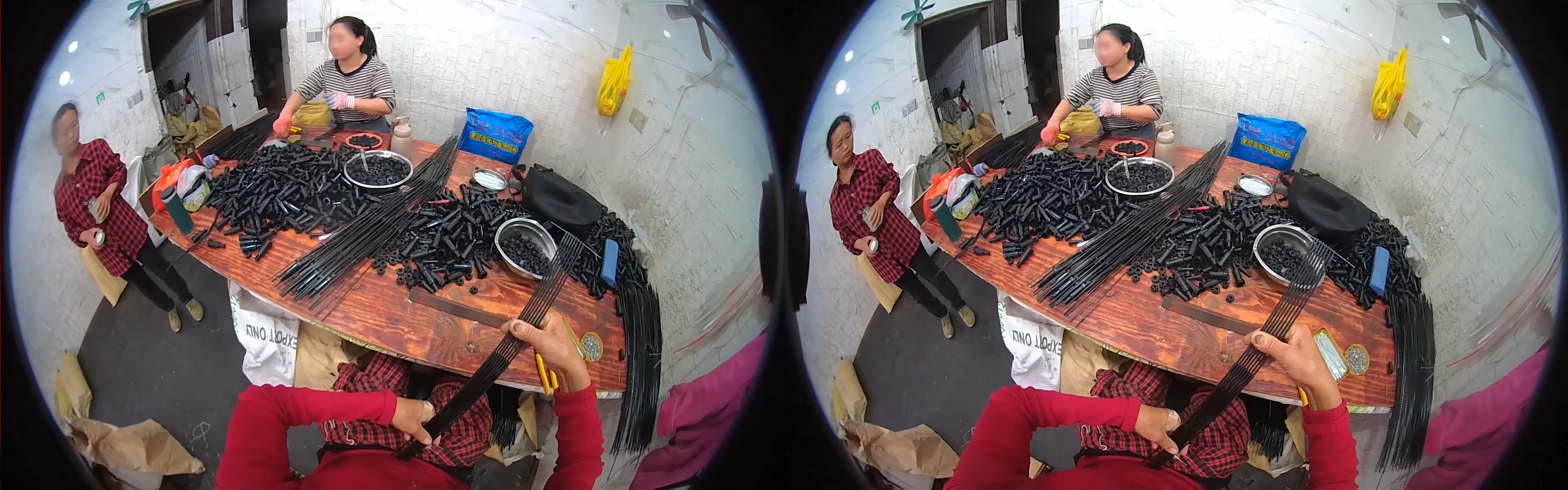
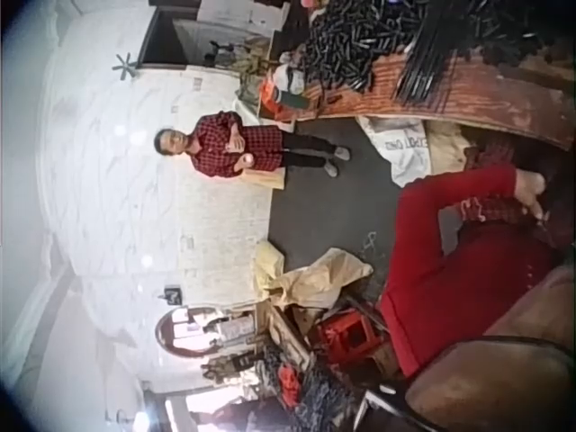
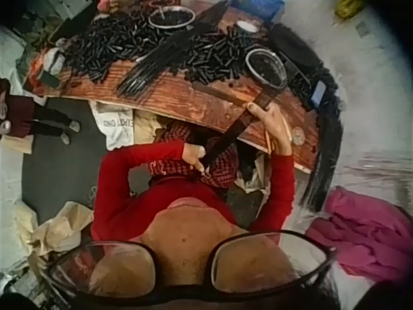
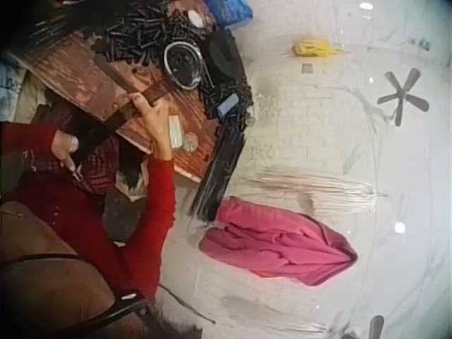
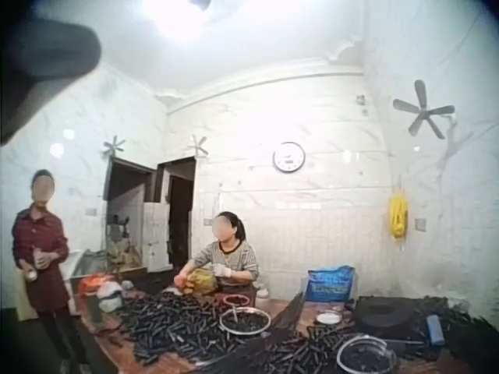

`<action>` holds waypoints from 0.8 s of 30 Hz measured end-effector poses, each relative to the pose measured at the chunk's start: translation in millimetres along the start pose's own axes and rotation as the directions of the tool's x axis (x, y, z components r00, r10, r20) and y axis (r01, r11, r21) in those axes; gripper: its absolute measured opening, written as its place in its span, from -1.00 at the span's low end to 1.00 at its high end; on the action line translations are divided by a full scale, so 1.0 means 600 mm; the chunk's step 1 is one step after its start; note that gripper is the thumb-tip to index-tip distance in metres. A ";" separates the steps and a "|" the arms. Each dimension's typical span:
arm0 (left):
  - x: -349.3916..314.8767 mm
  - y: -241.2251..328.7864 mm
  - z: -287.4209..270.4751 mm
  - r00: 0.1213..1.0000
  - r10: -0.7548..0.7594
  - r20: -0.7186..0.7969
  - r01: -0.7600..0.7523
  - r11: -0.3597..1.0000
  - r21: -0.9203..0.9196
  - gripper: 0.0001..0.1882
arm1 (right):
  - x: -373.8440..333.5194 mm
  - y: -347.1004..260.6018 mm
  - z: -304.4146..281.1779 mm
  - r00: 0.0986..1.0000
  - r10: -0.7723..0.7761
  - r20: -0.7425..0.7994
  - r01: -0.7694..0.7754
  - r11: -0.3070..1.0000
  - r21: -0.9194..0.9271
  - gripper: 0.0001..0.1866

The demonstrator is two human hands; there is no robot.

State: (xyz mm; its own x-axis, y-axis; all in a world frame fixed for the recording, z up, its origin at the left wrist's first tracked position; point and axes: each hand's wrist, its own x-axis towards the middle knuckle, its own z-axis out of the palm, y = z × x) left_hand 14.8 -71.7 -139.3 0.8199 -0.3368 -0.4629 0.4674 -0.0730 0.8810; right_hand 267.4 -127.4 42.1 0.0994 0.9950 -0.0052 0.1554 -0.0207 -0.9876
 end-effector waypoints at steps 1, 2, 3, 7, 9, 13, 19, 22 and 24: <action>-0.001 0.000 0.001 1.000 0.000 0.000 0.000 1.000 0.000 -0.70 | 0.000 -0.004 0.002 1.000 0.007 0.015 -0.007 1.000 -0.002 -0.69; -0.002 0.000 0.003 0.999 0.032 -0.025 -0.032 0.999 0.016 -0.72 | 0.000 -0.006 0.003 1.000 0.009 0.013 -0.009 1.000 -0.003 -0.69; -0.002 0.000 0.005 0.997 0.064 -0.050 -0.063 0.997 0.033 -0.74 | -0.001 -0.008 0.004 1.000 0.023 0.007 -0.023 1.000 0.004 -0.69; -0.003 -0.006 0.004 0.995 0.085 -0.057 -0.085 0.996 0.006 -0.78 | -0.002 -0.020 0.012 0.999 0.051 -0.005 -0.051 0.999 -0.014 -0.68; -0.006 0.000 -0.001 0.996 0.050 -0.074 -0.047 0.998 0.051 -0.80 | -0.001 -0.027 0.014 0.999 0.054 -0.005 -0.054 0.998 -0.010 -0.69; -0.015 0.012 -0.014 0.997 0.067 -0.035 -0.065 0.996 0.058 -0.78 | 0.001 -0.024 0.010 1.000 0.006 -0.002 -0.006 1.000 0.007 -0.73; -0.025 0.014 -0.013 0.997 0.045 -0.067 -0.047 0.999 -0.021 -0.75 | 0.002 -0.017 0.012 1.000 -0.016 0.006 0.016 1.000 -0.012 -0.72; -0.009 -0.016 -0.017 0.996 0.092 0.015 -0.093 0.996 0.011 -0.77 | 0.000 -0.029 0.026 1.000 0.002 0.020 -0.002 1.000 0.009 -0.71; -0.010 -0.014 -0.015 0.996 0.088 0.014 -0.088 0.996 0.018 -0.79 | -0.002 -0.031 0.025 1.000 0.021 0.020 -0.022 0.999 0.025 -0.71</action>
State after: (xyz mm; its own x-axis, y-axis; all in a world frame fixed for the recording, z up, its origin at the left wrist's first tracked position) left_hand 9.2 -60.5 -144.8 0.8532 -0.3548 -0.3822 0.3874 -0.0595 0.9200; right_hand 249.6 -126.6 58.2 0.0827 0.9961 -0.0294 0.1287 -0.0399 -0.9909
